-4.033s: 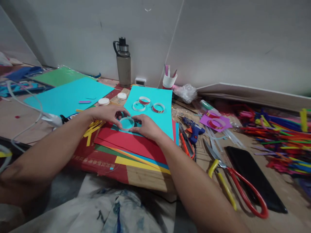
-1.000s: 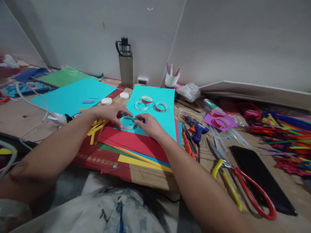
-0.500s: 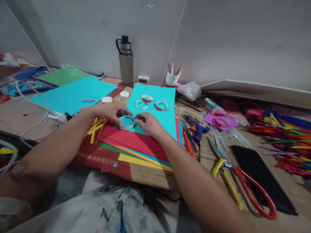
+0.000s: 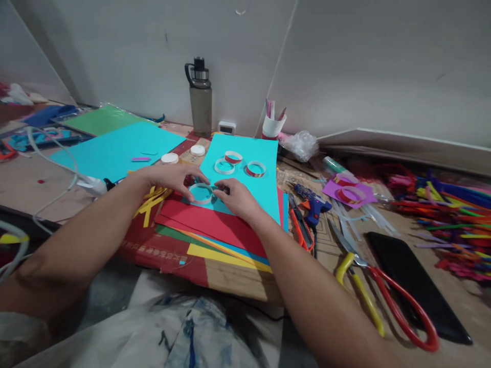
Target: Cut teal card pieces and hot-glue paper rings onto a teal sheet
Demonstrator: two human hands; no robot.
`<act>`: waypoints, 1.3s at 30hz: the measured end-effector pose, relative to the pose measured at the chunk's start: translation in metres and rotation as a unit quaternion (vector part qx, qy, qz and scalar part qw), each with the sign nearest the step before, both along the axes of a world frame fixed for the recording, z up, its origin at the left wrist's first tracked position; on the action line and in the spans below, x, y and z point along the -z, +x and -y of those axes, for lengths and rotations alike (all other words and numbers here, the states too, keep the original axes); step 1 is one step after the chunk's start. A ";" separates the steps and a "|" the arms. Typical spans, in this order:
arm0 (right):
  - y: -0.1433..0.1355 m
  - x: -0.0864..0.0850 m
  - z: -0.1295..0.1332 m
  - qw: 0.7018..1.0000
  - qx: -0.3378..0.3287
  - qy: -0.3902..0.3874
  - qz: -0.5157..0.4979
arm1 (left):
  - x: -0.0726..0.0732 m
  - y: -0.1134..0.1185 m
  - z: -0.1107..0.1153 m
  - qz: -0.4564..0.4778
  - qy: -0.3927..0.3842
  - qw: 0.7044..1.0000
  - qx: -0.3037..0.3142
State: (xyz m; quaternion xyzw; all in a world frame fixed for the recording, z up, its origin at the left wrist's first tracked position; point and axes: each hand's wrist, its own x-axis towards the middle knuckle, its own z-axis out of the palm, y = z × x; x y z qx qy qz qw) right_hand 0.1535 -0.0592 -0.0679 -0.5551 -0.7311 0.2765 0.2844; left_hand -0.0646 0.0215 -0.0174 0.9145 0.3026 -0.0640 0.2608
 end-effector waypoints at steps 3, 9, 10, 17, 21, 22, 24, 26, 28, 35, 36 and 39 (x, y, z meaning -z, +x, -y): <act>0.001 0.001 -0.001 1.000 0.000 0.007 0.002 | 0.000 0.000 0.000 0.001 0.004 1.000 0.003; 0.000 0.001 0.000 1.000 -0.001 0.007 0.008 | 0.000 0.000 0.000 0.004 0.013 1.000 0.005; 0.000 0.001 0.000 1.000 -0.002 0.006 0.010 | 0.001 0.000 0.000 0.007 0.016 1.000 0.007; 0.000 0.000 0.000 1.000 -0.005 0.011 0.018 | 0.000 -0.002 -0.001 0.010 0.021 1.000 0.015; 0.000 0.001 0.000 1.000 -0.002 0.009 0.014 | -0.003 -0.001 0.001 0.007 0.011 1.000 -0.016; 0.001 0.001 0.000 1.000 -0.003 0.010 0.012 | -0.003 -0.001 0.001 0.011 0.007 1.000 -0.026; 0.001 0.002 -0.001 1.000 -0.003 0.012 0.010 | -0.004 -0.001 0.001 0.023 -0.001 0.999 -0.036; 0.001 0.003 -0.001 1.000 -0.002 0.015 0.009 | -0.004 -0.001 0.001 0.027 -0.001 0.999 -0.031; 0.001 0.003 -0.001 1.000 -0.004 0.017 0.010 | -0.003 -0.001 0.001 0.022 0.004 1.000 -0.020; 0.000 0.002 0.000 1.000 0.000 0.005 0.006 | -0.002 0.002 0.003 0.010 0.022 1.000 0.006; 0.000 0.002 0.000 1.000 0.002 0.005 0.006 | -0.002 0.002 0.003 0.009 0.020 1.000 0.005; 0.001 0.002 0.000 1.000 0.003 0.004 0.007 | -0.001 0.001 0.001 0.008 0.017 1.000 0.001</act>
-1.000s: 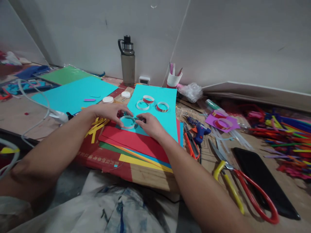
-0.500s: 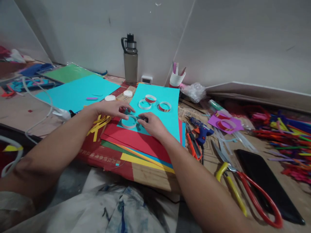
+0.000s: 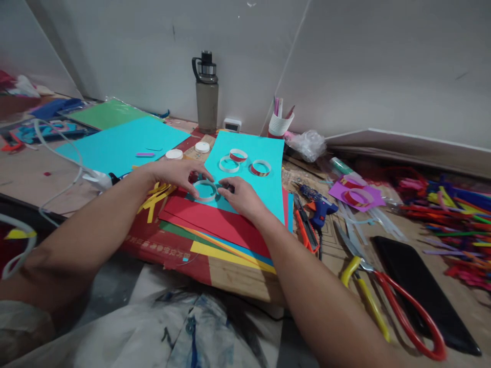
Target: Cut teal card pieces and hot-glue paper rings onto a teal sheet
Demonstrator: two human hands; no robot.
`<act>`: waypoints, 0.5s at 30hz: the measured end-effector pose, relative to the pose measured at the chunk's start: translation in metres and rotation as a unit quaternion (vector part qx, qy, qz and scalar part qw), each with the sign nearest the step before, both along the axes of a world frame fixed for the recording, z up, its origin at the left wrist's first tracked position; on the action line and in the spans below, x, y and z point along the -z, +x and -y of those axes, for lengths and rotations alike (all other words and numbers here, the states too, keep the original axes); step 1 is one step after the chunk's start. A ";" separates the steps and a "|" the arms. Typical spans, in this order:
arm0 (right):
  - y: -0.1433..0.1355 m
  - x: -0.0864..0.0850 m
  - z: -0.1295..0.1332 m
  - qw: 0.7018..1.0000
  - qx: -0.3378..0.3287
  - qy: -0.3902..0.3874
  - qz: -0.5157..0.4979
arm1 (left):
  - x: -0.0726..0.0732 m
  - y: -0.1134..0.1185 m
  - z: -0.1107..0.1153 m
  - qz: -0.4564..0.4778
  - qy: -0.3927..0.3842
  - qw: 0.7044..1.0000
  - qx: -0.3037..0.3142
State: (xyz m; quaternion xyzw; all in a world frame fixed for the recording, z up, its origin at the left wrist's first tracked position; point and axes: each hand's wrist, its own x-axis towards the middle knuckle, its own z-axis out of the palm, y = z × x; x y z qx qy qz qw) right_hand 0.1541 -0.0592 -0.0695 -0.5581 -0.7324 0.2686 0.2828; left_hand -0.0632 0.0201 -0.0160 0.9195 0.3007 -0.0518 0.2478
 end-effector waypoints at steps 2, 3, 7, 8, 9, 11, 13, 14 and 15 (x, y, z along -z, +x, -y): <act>0.000 0.000 0.000 1.000 -0.001 0.001 0.002 | 0.001 -0.001 -0.002 -0.001 -0.001 1.000 -0.001; 0.001 0.001 0.000 1.000 -0.002 0.002 0.003 | 0.002 -0.002 -0.003 -0.001 -0.002 1.000 -0.001; 0.001 0.002 -0.001 1.000 -0.007 0.005 0.002 | 0.003 -0.003 -0.004 -0.005 0.001 1.000 -0.003; 0.001 0.002 -0.001 1.000 -0.007 0.006 0.001 | 0.003 -0.003 -0.004 -0.007 0.006 1.000 -0.003; 0.001 0.002 -0.001 1.000 -0.007 0.005 0.000 | 0.003 -0.003 -0.004 -0.009 0.011 1.000 -0.003; 0.000 0.001 -0.001 1.000 -0.006 0.003 0.000 | 0.002 -0.002 -0.003 -0.013 0.025 1.000 -0.002; 0.000 0.000 0.000 1.000 -0.004 0.002 0.003 | 0.002 -0.002 -0.002 -0.014 0.034 0.999 0.001; 0.000 0.000 0.001 1.000 -0.004 0.002 0.004 | 0.002 -0.002 -0.002 -0.014 0.036 0.999 0.002; 0.000 0.000 0.001 1.000 -0.005 0.004 0.004 | 0.002 -0.001 -0.002 -0.016 0.037 0.999 0.005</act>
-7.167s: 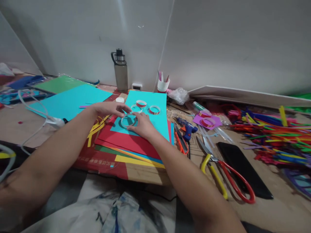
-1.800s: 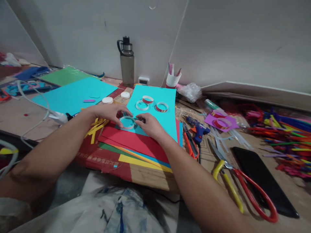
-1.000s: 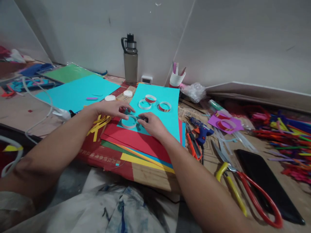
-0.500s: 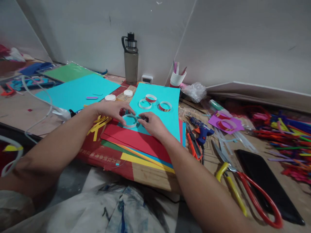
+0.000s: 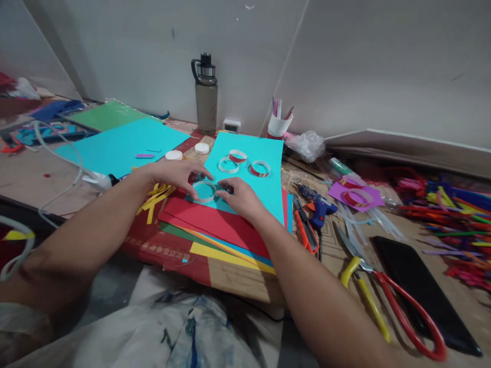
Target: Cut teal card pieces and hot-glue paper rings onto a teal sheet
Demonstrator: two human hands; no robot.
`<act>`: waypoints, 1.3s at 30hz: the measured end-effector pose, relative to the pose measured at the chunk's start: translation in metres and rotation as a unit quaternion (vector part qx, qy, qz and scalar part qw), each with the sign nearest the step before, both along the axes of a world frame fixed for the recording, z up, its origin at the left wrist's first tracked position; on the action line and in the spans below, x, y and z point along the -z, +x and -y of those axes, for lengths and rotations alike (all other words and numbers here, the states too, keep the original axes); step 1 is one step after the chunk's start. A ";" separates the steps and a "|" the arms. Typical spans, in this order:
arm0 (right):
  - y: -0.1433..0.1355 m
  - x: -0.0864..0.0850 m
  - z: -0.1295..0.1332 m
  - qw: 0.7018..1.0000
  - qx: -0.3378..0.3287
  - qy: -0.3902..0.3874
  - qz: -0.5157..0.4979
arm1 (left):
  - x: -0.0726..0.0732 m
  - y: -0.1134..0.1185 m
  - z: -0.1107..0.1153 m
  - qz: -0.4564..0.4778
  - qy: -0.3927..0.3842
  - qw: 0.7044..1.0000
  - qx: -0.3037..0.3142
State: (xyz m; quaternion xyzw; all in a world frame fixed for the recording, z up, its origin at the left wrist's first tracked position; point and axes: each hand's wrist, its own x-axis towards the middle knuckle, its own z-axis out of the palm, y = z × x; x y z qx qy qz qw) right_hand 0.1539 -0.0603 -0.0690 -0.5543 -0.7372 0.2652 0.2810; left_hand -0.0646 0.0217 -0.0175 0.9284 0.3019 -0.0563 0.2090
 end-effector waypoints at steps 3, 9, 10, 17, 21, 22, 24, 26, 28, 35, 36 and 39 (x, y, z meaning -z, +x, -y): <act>0.000 0.000 0.001 1.000 -0.016 0.007 -0.002 | 0.000 0.000 0.000 -0.005 -0.005 1.000 0.008; -0.001 0.002 0.002 1.000 -0.020 0.017 0.005 | 0.000 -0.001 -0.001 -0.001 -0.027 1.000 0.007; -0.002 0.002 0.002 1.000 -0.018 0.017 0.009 | 0.001 -0.001 -0.002 0.001 -0.028 1.000 0.008; -0.006 -0.001 0.004 0.999 -0.007 0.024 0.025 | 0.002 -0.003 -0.005 0.004 -0.041 0.999 0.000; -0.006 -0.003 0.005 0.999 -0.015 0.024 0.022 | 0.002 -0.003 -0.004 0.003 -0.045 0.999 -0.002; -0.006 -0.003 0.005 0.999 -0.017 0.024 0.021 | 0.002 -0.003 -0.004 0.003 -0.043 0.999 0.001; -0.006 -0.003 0.005 0.999 -0.018 0.022 0.023 | 0.001 -0.003 -0.004 0.002 -0.036 0.999 0.006; -0.006 -0.003 0.005 0.999 -0.016 0.021 0.026 | 0.001 -0.002 -0.003 0.001 -0.034 0.999 0.002; -0.006 -0.003 0.005 0.999 -0.015 0.023 0.028 | 0.001 -0.002 -0.003 0.003 -0.036 0.999 -0.007; -0.007 -0.005 0.006 0.999 -0.012 0.021 0.030 | 0.003 0.001 -0.001 0.017 -0.042 0.999 0.001; -0.007 -0.004 0.006 0.999 -0.013 0.023 0.031 | 0.002 0.001 0.000 0.019 -0.042 0.999 0.002; -0.007 -0.001 0.004 0.999 -0.016 0.033 0.031 | 0.002 0.001 0.001 0.020 -0.038 0.999 0.005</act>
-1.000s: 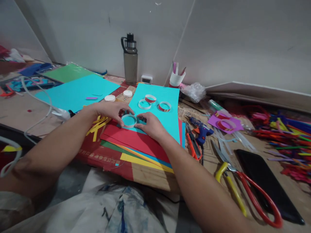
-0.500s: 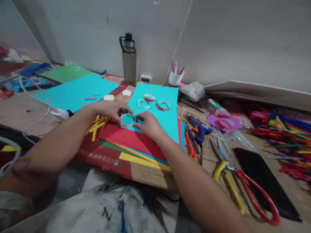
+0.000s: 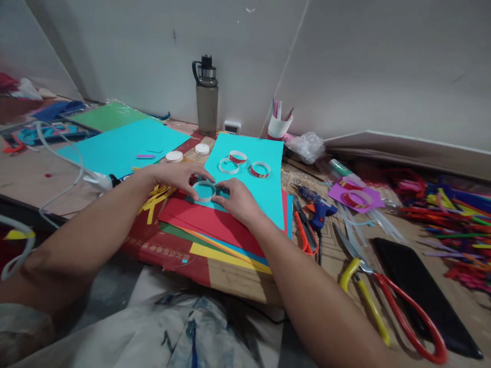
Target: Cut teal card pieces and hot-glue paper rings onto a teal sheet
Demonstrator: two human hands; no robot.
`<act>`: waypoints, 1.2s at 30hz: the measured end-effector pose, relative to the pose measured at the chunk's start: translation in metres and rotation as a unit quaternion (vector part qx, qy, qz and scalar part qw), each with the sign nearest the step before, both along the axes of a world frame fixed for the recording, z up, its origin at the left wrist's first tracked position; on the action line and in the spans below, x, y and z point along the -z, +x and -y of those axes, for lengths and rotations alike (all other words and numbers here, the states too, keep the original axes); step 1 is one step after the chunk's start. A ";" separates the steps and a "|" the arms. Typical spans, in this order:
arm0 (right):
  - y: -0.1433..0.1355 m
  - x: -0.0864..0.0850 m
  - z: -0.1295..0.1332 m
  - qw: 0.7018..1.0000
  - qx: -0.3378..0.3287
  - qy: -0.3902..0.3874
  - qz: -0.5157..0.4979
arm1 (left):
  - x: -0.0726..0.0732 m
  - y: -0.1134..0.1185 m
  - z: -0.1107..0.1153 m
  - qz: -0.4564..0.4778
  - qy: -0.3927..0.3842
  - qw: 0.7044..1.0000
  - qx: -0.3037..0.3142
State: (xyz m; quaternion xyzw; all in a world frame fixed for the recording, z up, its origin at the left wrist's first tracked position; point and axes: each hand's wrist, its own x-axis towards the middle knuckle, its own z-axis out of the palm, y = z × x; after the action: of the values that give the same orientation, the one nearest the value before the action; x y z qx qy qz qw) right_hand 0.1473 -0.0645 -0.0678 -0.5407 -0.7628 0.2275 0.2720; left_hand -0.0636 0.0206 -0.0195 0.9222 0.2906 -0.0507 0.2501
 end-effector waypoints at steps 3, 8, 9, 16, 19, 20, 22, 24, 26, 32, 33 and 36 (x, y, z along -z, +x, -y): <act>0.001 0.004 -0.002 1.000 -0.007 0.005 -0.001 | 0.001 -0.001 0.000 0.000 0.001 1.000 0.006; 0.001 0.004 -0.002 1.000 -0.007 0.003 0.000 | 0.003 -0.002 -0.003 0.005 -0.004 1.000 0.003; 0.001 0.003 -0.002 1.000 -0.007 0.002 0.000 | 0.004 -0.002 -0.003 0.006 -0.003 1.000 0.006; 0.001 0.003 -0.001 1.000 -0.003 0.007 0.004 | 0.003 -0.001 -0.001 0.008 0.007 1.000 0.015; 0.002 0.005 -0.001 1.000 -0.003 0.007 -0.001 | 0.002 0.000 -0.001 0.001 0.012 1.000 0.014; 0.001 0.005 -0.001 1.000 -0.003 0.007 -0.003 | 0.002 0.000 -0.001 -0.001 0.012 1.000 0.010; 0.001 0.004 -0.001 1.000 -0.001 0.006 -0.005 | 0.001 -0.001 -0.001 -0.007 0.009 1.000 -0.008; 0.001 0.004 0.000 1.000 0.000 0.006 -0.001 | 0.000 -0.002 -0.001 -0.013 0.007 0.999 -0.031; 0.000 0.003 0.000 1.000 0.002 0.005 0.000 | -0.002 -0.002 0.000 -0.015 0.009 0.999 -0.046; 0.000 0.001 0.001 1.000 -0.002 0.002 -0.013 | -0.001 -0.002 -0.001 -0.014 -0.002 0.999 -0.034; 0.000 0.001 0.001 1.000 -0.002 0.003 -0.013 | 0.000 -0.002 -0.001 -0.013 0.001 0.999 -0.029; 0.002 0.003 -0.002 1.000 0.004 0.009 -0.011 | 0.001 -0.002 -0.003 -0.017 0.017 0.999 -0.021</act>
State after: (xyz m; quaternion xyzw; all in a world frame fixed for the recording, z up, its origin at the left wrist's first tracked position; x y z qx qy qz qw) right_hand 0.1491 -0.0626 -0.0708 -0.5386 -0.7597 0.2257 0.2862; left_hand -0.0658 0.0231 -0.0207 0.9190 0.3148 -0.0564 0.2307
